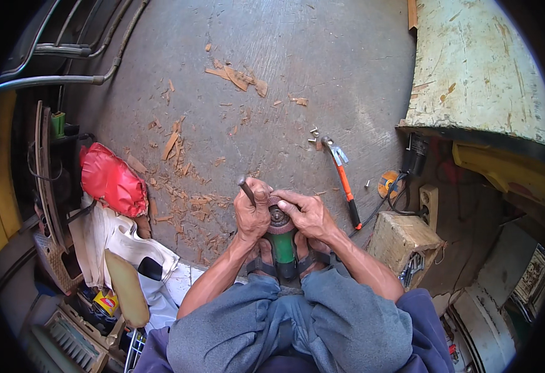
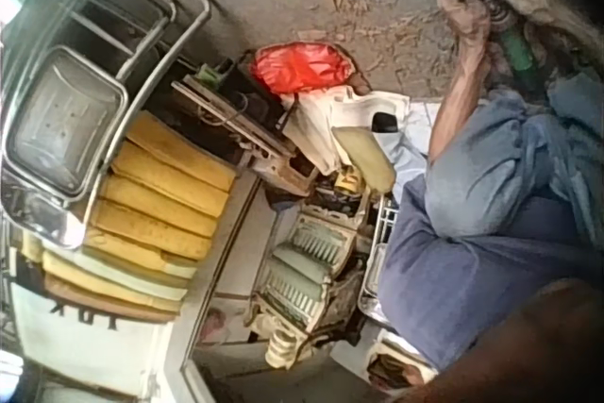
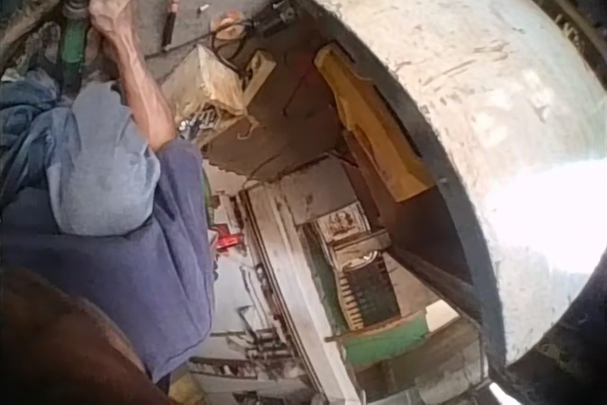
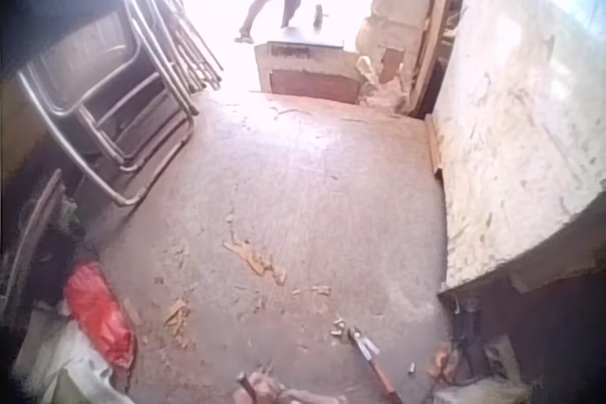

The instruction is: The person uses a hammer to strike a metal rod held against a grinding tool on the floor, then uses pliers to manipulate a small metal part.

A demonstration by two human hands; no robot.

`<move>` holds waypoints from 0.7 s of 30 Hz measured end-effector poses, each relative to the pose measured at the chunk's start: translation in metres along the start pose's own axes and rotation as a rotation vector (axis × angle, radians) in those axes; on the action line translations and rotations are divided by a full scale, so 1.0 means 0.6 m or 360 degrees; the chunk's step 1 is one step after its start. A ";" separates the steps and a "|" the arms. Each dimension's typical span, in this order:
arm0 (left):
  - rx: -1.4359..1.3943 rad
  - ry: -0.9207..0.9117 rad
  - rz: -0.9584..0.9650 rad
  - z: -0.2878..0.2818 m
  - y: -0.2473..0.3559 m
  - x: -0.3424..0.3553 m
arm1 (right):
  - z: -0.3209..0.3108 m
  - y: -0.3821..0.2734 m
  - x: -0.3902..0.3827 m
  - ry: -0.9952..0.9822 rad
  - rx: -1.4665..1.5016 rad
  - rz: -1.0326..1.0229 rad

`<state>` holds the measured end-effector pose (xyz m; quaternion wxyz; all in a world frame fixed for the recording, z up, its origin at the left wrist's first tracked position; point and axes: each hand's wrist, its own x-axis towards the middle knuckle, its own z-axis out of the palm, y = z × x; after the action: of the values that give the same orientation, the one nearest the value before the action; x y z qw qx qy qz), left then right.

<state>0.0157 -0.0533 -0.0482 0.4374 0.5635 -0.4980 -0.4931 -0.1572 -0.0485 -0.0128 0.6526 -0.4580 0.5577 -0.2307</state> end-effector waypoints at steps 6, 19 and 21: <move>-0.0119 -0.0068 -0.0100 -0.010 0.060 0.021 | -0.005 -0.012 -0.002 -0.0031 0.0002 0.0018; -0.0466 -0.0340 -0.0451 -0.013 0.068 0.041 | -0.006 -0.009 -0.001 -0.0041 -0.0131 0.0101; -0.0560 -0.0333 -0.0440 -0.011 0.068 0.045 | -0.007 -0.014 0.001 -0.0056 -0.0108 0.0116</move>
<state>0.0173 -0.0848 -0.0107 0.4031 0.4874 -0.3651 -0.6831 -0.1591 -0.0540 -0.0058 0.6543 -0.4633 0.5701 -0.1795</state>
